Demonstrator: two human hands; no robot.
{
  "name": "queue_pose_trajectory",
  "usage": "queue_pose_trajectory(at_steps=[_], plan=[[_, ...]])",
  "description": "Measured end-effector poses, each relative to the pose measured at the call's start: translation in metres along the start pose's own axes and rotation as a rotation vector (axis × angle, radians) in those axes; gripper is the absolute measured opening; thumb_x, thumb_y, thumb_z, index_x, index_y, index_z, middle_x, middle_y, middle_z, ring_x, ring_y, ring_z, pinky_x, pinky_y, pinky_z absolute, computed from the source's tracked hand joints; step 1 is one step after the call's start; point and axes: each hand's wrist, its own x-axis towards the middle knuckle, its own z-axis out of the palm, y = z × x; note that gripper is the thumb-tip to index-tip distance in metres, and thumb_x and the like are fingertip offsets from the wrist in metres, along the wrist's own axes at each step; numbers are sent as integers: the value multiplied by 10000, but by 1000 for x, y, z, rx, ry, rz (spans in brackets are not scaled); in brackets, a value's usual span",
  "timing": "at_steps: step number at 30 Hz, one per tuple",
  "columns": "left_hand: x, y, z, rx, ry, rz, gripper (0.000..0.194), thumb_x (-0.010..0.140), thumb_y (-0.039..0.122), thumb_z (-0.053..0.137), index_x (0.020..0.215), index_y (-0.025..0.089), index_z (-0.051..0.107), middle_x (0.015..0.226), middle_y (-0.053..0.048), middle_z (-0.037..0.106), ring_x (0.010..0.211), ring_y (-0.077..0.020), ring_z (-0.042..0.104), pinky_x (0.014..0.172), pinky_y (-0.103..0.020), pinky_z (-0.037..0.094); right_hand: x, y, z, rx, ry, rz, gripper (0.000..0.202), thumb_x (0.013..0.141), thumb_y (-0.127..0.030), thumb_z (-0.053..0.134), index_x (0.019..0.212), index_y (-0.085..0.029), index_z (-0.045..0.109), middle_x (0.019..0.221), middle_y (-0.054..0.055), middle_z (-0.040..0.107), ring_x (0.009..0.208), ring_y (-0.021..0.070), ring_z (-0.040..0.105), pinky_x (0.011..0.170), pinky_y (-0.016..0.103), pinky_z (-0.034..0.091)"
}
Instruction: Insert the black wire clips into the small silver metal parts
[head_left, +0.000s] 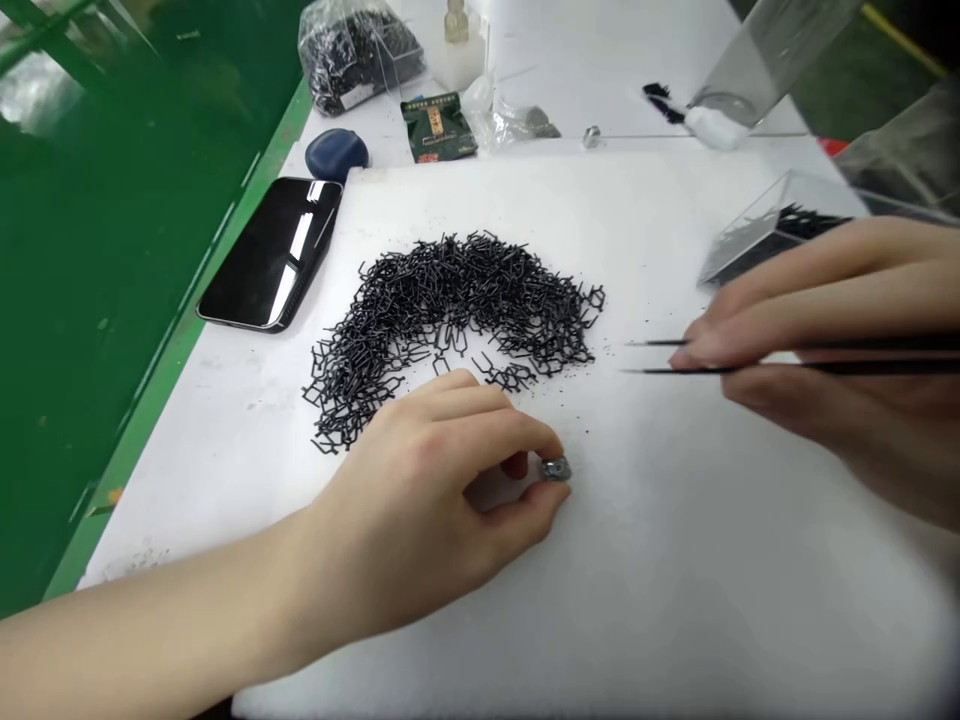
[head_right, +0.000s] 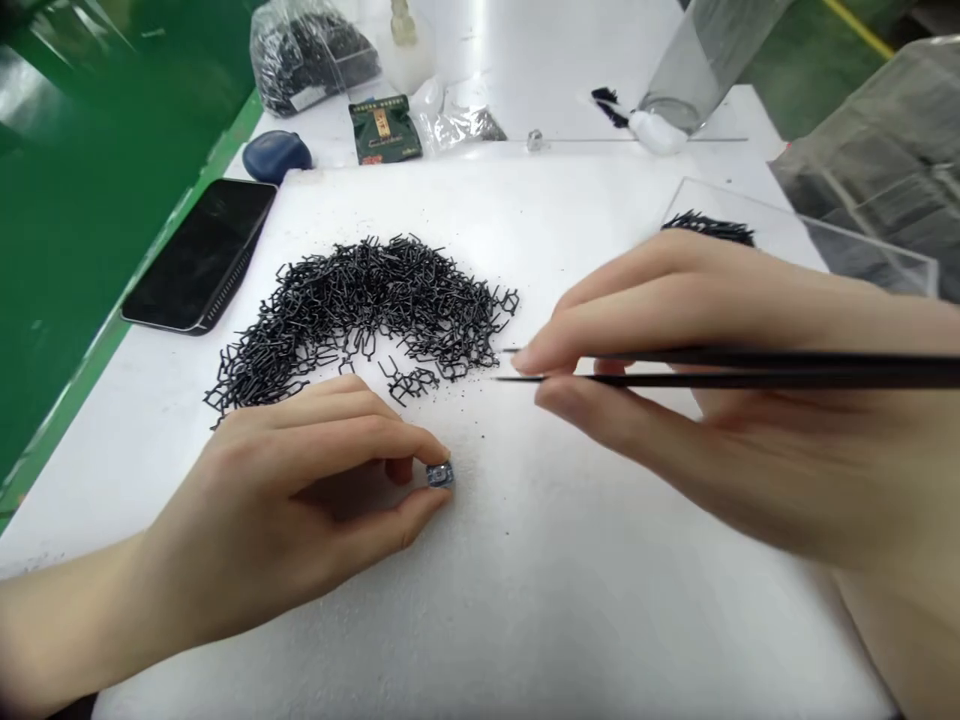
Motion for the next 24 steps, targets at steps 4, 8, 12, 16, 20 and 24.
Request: queue_pose_trajectory(at_steps=[4,8,12,16,20,24], plan=[[-1,-5,2,-5,10,13,110,877,106,758,924,199,795,775,42,730,725,-111,657,695,-240,524,6,-1,-14,-184,-92,-60,198,956,-241,744,1033,-411,809,947,-6,768,704,185,674,549,386,464],[-3,-8,2,13,14,9,103,896,137,738,942,217,784,805,29,736,750,-129,664,702,-257,514,5,-4,-12,-159,-182,-140,305,951,-109,613,1004,-346,797,992,22,767,767,196,716,638,365,532],[-2,-8,2,35,7,6,94,898,159,726,933,224,784,802,21,732,755,-148,661,707,-276,500,0,-1,-6,-119,-287,-146,350,946,-75,551,1005,-296,816,995,44,771,821,201,745,685,352,573],[-1,-8,3,55,14,-1,96,900,192,717,951,223,792,800,5,739,749,-168,660,689,-288,495,-1,-4,-6,-118,-318,-129,375,944,-86,534,1020,-302,831,994,46,765,862,207,739,714,354,575],[-1,-11,4,54,6,21,83,869,178,736,921,218,787,790,6,737,719,-168,659,677,-287,506,7,-11,-19,-159,-259,-56,326,930,-113,596,1072,-314,810,990,48,751,788,207,706,589,346,522],[-1,-15,7,41,-2,27,57,863,192,751,894,222,788,784,-2,745,737,-186,674,688,-299,535,17,-14,-35,-186,-270,-27,230,911,-173,656,871,-337,812,927,13,754,662,181,661,510,343,473]])
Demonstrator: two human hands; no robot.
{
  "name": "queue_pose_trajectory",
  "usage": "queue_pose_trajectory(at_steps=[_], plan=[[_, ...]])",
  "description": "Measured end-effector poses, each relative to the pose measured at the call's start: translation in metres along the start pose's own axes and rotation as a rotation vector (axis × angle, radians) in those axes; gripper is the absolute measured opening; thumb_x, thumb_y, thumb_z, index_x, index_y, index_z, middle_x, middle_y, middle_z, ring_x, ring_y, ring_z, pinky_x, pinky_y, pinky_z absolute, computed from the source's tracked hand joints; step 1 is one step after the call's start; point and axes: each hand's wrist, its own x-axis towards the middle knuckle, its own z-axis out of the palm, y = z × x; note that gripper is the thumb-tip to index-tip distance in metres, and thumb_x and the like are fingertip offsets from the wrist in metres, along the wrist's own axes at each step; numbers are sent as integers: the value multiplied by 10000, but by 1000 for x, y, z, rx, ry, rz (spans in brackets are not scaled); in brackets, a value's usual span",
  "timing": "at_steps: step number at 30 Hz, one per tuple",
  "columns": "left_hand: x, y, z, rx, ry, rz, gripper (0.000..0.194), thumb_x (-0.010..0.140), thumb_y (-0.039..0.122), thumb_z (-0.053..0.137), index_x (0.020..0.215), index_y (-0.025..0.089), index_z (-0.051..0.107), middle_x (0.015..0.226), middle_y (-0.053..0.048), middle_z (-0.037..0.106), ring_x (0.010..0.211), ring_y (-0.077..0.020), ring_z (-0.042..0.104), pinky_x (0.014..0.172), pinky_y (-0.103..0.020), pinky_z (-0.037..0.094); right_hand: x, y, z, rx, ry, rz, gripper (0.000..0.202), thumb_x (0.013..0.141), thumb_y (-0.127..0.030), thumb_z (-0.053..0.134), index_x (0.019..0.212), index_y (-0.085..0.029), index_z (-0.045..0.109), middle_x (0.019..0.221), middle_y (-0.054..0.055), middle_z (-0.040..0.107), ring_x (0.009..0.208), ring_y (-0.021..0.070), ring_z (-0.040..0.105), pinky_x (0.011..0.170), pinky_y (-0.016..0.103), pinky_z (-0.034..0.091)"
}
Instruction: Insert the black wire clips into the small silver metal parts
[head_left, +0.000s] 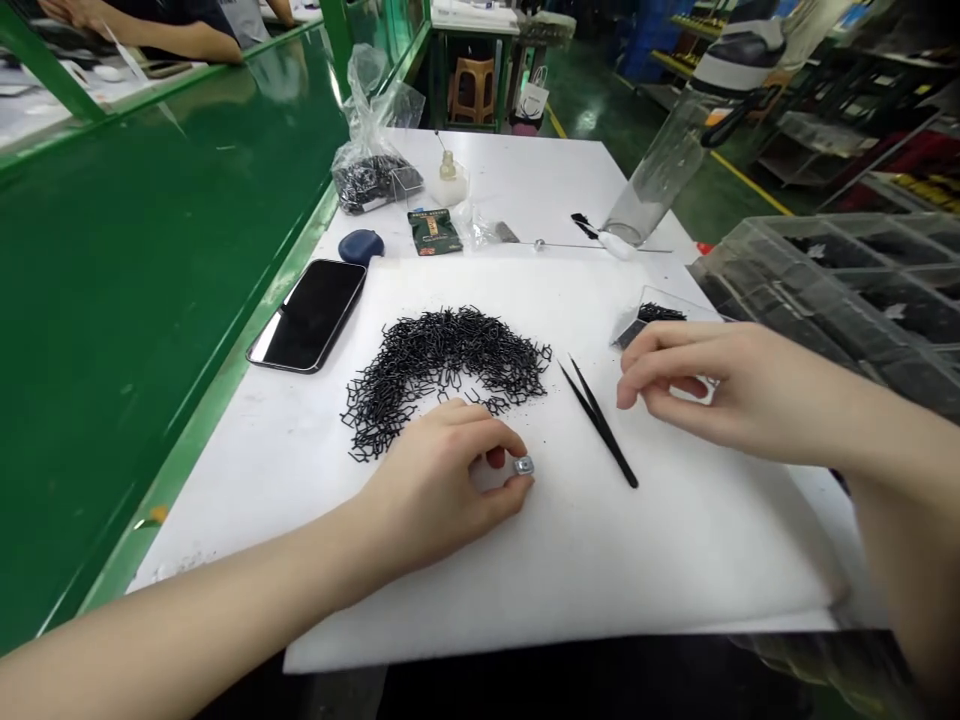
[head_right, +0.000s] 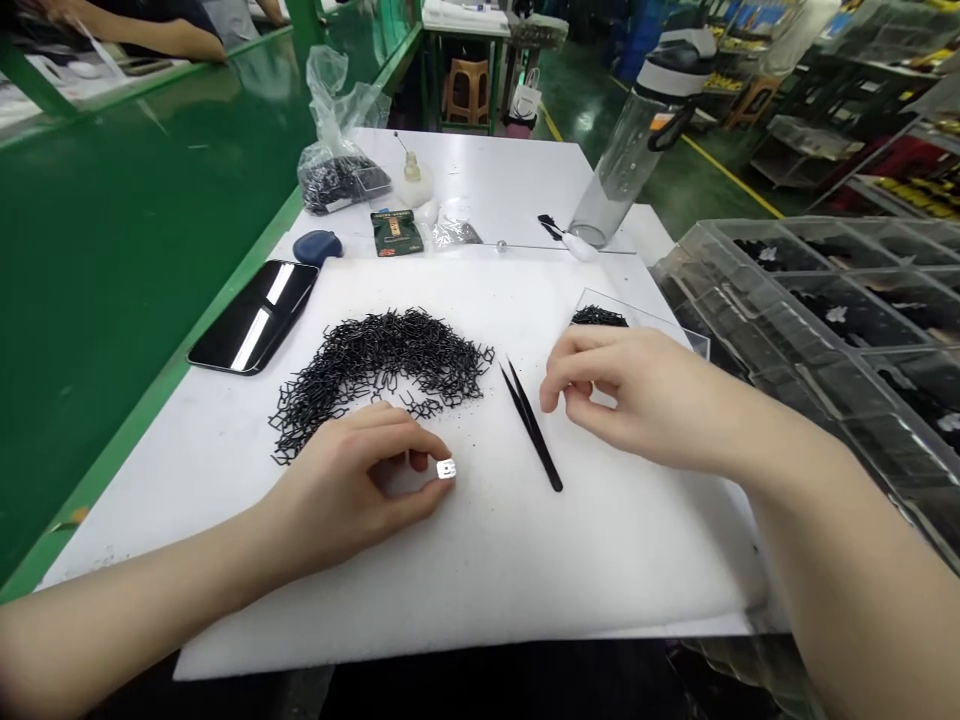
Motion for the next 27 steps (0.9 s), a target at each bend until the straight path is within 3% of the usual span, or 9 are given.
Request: queue_pose_trajectory(at_steps=[3,6,10,12,15,19,24,27], plan=[[1,-1,1,-12,-5,-2,51,855,196,765,895,216,790,777,-6,748,740,-191,678,694,-309,551,11,-1,-5,-12,87,36,159,930,-278,711,1013,-344,830,994,46,743,732,211,674,587,377,518],[2,1,1,-23,-15,-6,53,850,182,770,890,207,791,774,-6,747,734,-189,681,701,-315,559,36,-7,2,-8,160,83,173,938,-332,738,1089,-302,816,939,61,743,708,218,668,622,395,542],[2,6,-2,-37,-27,-25,64,860,173,756,901,198,799,788,-15,755,747,-197,686,710,-327,562,81,-17,29,41,84,60,213,999,-372,664,1090,-272,829,1016,64,820,760,220,730,726,403,600],[1,6,-2,-53,-20,-31,75,865,169,746,907,193,803,798,-21,757,765,-208,694,721,-340,566,99,-20,42,39,41,22,196,932,-351,751,1079,-263,846,1099,83,809,883,256,747,853,444,607],[0,3,1,-94,-3,-20,91,840,173,751,909,197,805,801,-24,754,763,-219,705,710,-344,570,114,-22,55,44,-7,-7,119,869,-269,792,962,-251,865,1036,92,800,979,306,743,916,483,580],[0,-1,6,-173,32,-12,97,814,178,727,883,206,790,807,-28,754,741,-211,697,695,-340,568,118,-23,53,109,-14,17,95,865,-241,776,803,-283,834,910,43,814,898,278,743,858,454,571],[0,4,2,-321,78,-80,120,763,182,709,871,206,754,834,-5,752,723,-167,668,667,-299,529,115,-27,41,318,90,145,36,901,-262,761,866,-261,773,923,44,839,881,243,779,747,394,597],[0,10,-5,-431,94,-176,126,741,147,726,858,195,737,788,16,720,684,-135,633,638,-266,500,102,-35,35,474,145,219,52,912,-286,786,890,-253,752,828,39,825,740,199,764,597,328,577]])
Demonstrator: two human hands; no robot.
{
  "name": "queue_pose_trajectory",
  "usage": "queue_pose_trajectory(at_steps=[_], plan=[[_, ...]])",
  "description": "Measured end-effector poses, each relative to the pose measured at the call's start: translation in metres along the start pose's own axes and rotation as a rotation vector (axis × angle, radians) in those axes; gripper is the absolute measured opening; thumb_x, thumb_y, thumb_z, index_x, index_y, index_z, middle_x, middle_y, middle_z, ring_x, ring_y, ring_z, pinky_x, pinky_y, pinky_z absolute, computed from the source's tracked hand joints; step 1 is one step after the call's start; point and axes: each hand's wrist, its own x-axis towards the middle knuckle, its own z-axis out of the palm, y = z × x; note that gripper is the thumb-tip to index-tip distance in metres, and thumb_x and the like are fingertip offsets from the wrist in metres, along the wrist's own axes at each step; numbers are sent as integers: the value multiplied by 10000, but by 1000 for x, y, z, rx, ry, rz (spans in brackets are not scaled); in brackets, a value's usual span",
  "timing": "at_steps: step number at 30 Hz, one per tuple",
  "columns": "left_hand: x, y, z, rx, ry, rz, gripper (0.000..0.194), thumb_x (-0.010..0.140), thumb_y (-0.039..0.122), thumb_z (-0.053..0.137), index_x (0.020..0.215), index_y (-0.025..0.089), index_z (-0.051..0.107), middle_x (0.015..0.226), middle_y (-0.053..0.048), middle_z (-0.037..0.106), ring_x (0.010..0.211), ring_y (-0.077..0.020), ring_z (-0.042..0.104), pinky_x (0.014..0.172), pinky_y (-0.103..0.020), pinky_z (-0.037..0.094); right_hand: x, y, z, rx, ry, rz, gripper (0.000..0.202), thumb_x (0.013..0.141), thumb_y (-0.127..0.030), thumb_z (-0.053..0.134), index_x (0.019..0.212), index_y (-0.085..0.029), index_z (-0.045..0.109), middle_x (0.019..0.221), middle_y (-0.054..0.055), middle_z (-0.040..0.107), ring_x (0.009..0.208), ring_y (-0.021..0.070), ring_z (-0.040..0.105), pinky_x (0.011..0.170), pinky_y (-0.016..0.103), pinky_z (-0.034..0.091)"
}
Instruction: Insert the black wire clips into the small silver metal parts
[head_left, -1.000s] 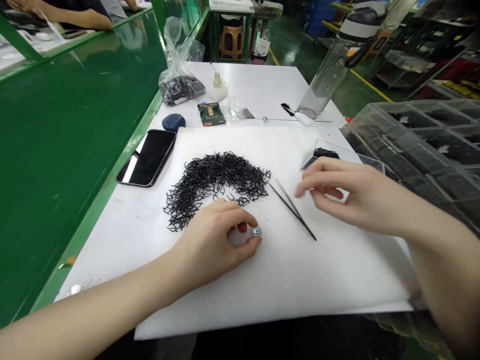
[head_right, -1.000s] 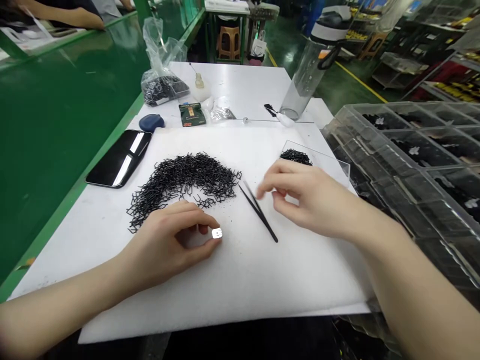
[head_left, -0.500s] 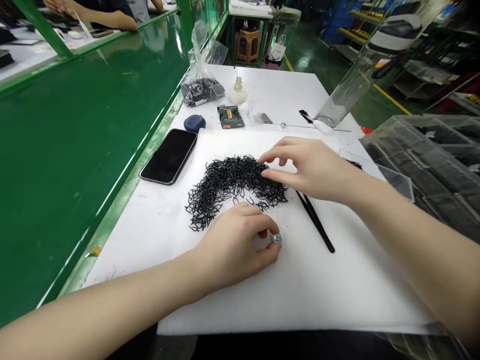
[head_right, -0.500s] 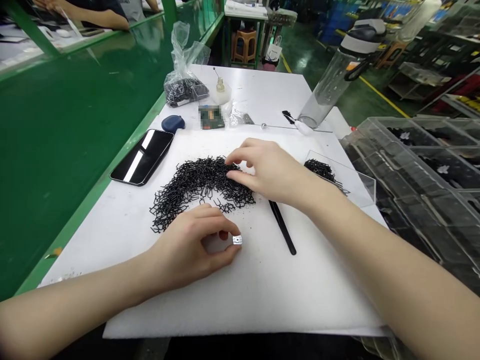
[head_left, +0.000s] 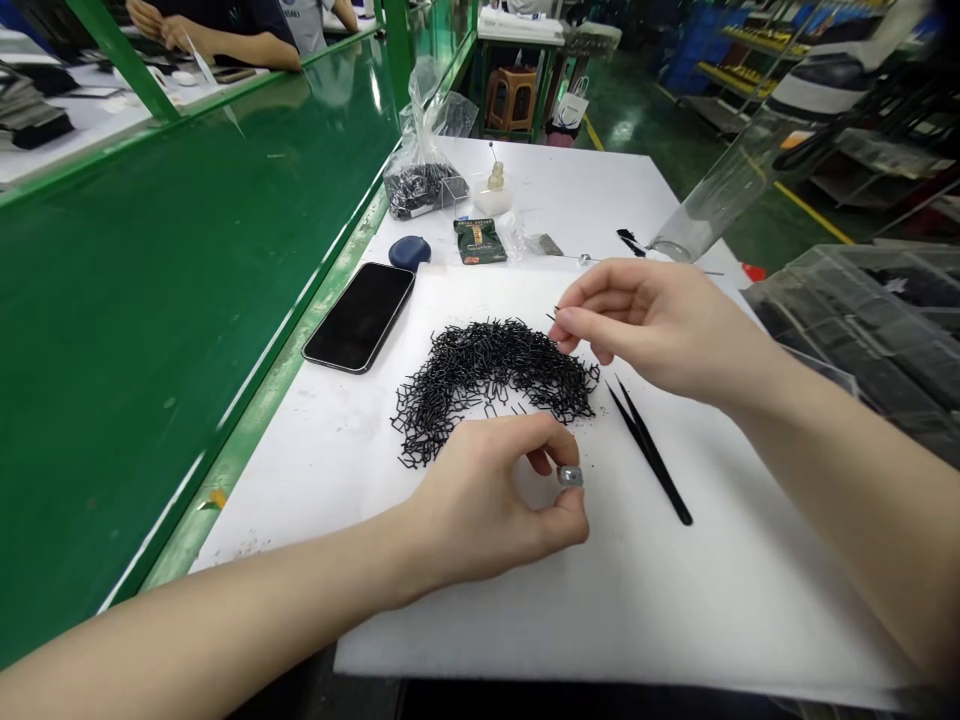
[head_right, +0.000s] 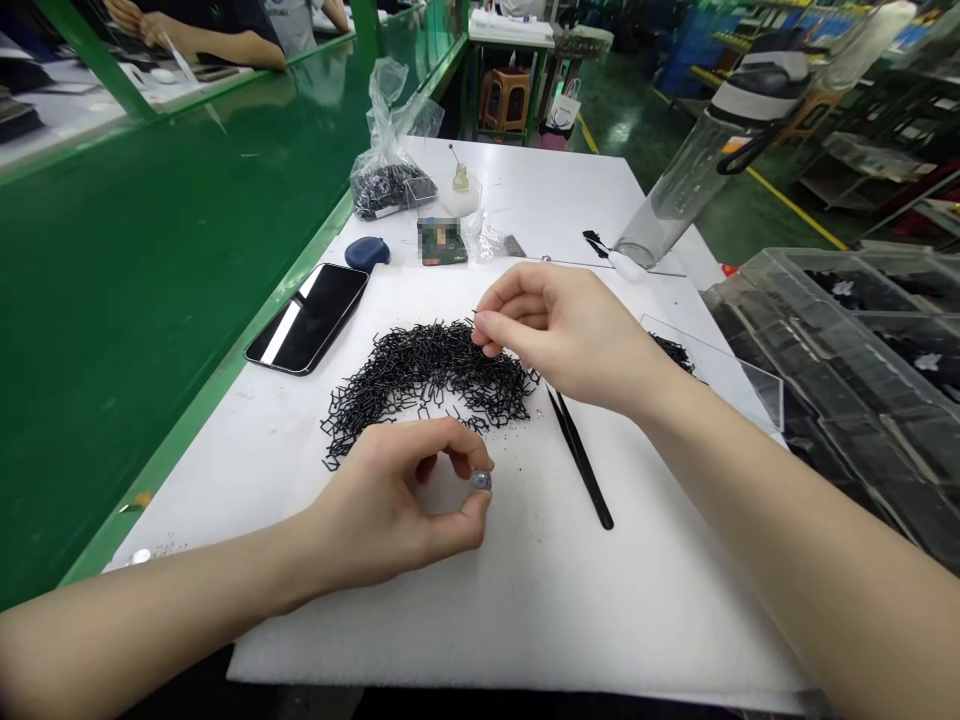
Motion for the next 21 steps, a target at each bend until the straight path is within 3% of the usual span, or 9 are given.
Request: queue_pose_trajectory(at_steps=[4,8,11,14,16,19,21], plan=[[0,12,-3,-208,4,-155,172,758,125,750,921,176,770,905,-19,799,754,-138,709,725,-246,597,-35,-1,-5,173,72,42,119,872,-351,884,932,-294,799,757,-8,805,572,126,674,507,263,551],[0,17,-1,-436,-43,-331,173,782,160,804,955,160,812,954,-72,864,855,-203,828,802,-267,683,-63,15,-3,321,127,51,191,928,-418,839,1105,-350,858,811,-4,828,549,126,677,548,292,609],[1,13,0,-568,-71,-419,179,772,127,840,942,182,856,924,-55,878,894,-205,855,808,-231,684,-70,25,3,411,130,66,168,917,-453,850,1026,-329,880,826,24,844,689,182,794,582,295,648],[3,8,-2,-675,-82,-457,185,791,119,874,942,226,886,926,-26,880,911,-181,859,829,-204,677,-71,25,7,466,104,80,160,861,-392,916,1013,-357,881,872,19,868,858,216,854,600,248,655],[5,5,-4,-727,-88,-474,200,814,125,887,964,257,898,939,-11,881,908,-164,858,840,-195,676,-71,23,8,483,89,72,181,824,-355,948,993,-355,885,875,18,873,834,211,853,587,235,651],[5,4,-7,-769,-94,-491,233,840,115,889,999,286,905,963,4,879,917,-142,850,860,-175,667,-75,20,9,473,116,31,125,833,-306,940,940,-348,890,828,-6,853,659,134,776,579,221,634],[5,4,-8,-784,-91,-502,228,857,119,889,1010,288,907,964,6,877,935,-136,846,876,-167,662,-79,19,9,451,150,-14,115,844,-262,928,905,-351,889,874,-13,841,702,113,750,611,207,618]])
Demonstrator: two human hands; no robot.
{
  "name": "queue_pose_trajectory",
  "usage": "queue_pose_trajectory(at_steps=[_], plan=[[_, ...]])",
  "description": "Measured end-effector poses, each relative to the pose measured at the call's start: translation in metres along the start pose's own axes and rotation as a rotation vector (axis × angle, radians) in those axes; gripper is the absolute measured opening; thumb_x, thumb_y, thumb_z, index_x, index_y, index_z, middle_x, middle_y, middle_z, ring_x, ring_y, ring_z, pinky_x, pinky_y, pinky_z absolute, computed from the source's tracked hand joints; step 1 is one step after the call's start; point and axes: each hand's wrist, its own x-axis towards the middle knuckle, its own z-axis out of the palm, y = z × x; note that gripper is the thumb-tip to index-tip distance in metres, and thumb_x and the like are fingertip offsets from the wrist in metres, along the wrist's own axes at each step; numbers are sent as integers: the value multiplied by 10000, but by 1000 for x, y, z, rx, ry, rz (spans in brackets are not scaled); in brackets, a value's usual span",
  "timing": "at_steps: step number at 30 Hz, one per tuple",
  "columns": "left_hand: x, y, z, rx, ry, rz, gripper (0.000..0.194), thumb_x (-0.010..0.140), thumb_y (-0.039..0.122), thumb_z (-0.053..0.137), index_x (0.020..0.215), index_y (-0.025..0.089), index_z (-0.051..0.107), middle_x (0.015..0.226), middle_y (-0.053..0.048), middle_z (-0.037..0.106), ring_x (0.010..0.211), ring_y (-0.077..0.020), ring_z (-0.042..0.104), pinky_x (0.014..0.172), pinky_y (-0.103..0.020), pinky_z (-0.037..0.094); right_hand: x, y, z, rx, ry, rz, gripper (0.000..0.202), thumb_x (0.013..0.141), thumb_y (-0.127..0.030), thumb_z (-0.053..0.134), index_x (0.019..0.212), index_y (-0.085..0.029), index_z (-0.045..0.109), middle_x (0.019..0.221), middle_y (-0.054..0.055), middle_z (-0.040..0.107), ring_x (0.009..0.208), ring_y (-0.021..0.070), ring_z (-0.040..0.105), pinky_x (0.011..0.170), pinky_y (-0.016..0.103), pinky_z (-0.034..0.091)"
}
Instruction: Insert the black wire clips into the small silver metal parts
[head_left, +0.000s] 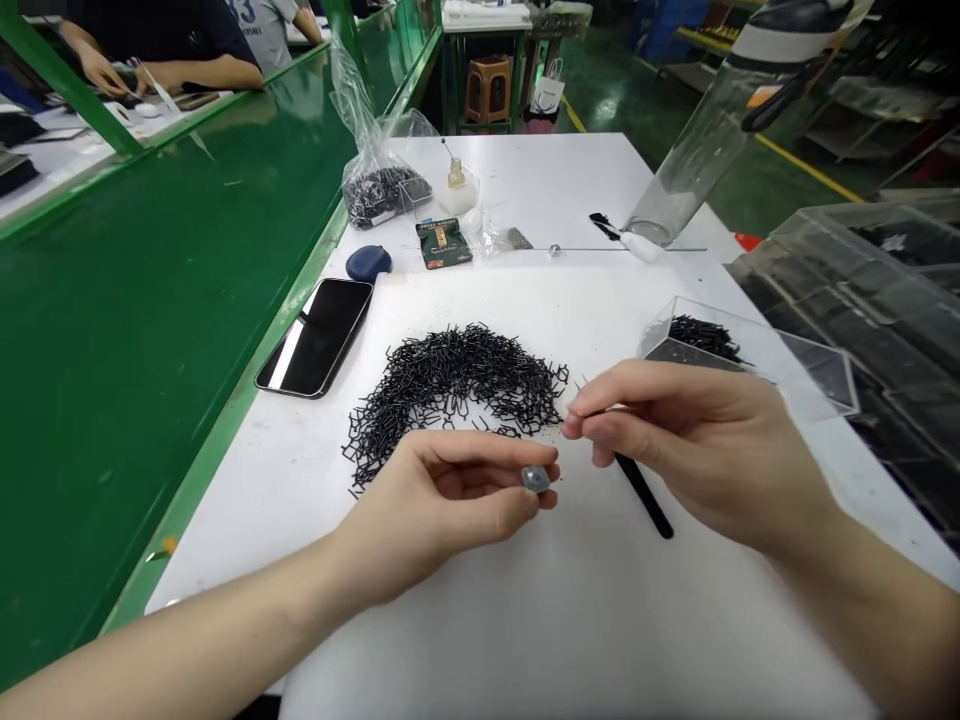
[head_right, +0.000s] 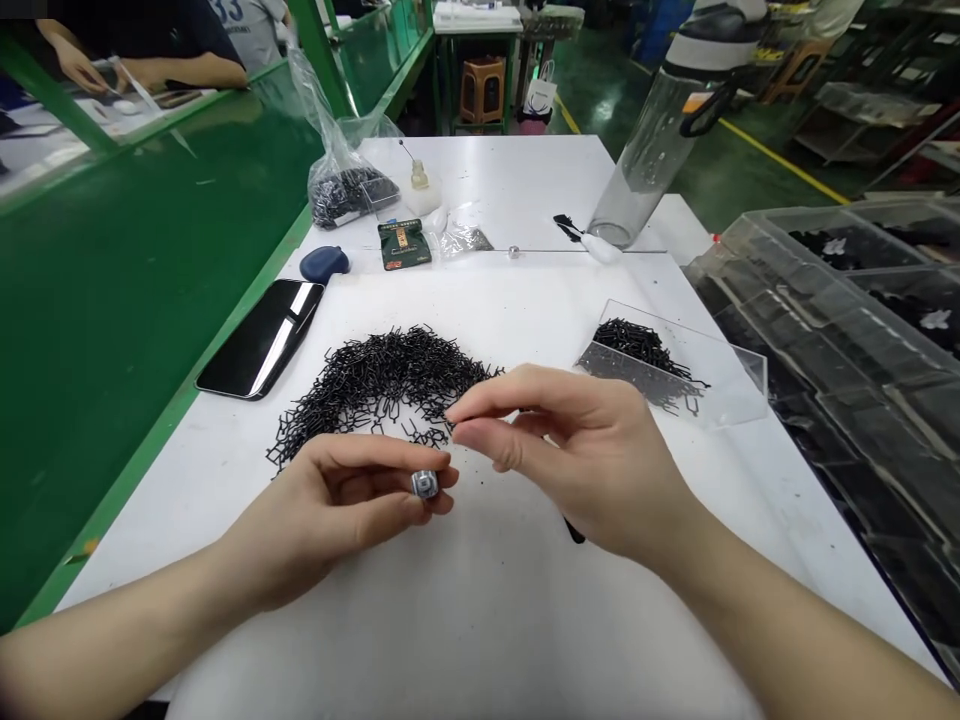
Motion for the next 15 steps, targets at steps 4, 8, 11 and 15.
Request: queue_pose_trajectory(at_steps=[4,8,11,15], plan=[[0,1,0,-36,9,-14,197,877,150,901,1015,291,907,927,11,875,942,-110,831,935,-158,650,-7,-4,5,-126,26,-95,96,884,-275,890,961,-332,882,928,17,824,745,149,746,584,247,615],[1,2,1,-68,22,-26,229,868,133,925,1056,258,887,945,7,870,908,-102,823,914,-161,660,-6,-9,15,-250,68,-117,258,829,-463,922,1030,-311,869,911,53,822,768,223,776,604,328,666],[1,3,2,-119,49,-12,234,854,98,933,1025,234,847,977,10,866,895,-108,827,876,-169,672,-3,-11,20,-294,74,-135,289,808,-485,930,1036,-319,866,935,59,825,826,248,796,649,346,686],[0,3,4,-152,48,-24,163,853,83,930,934,174,821,958,-6,855,894,-112,825,874,-169,674,-3,-13,19,-330,69,-146,208,824,-390,920,1016,-326,870,938,54,827,838,249,802,650,336,684]])
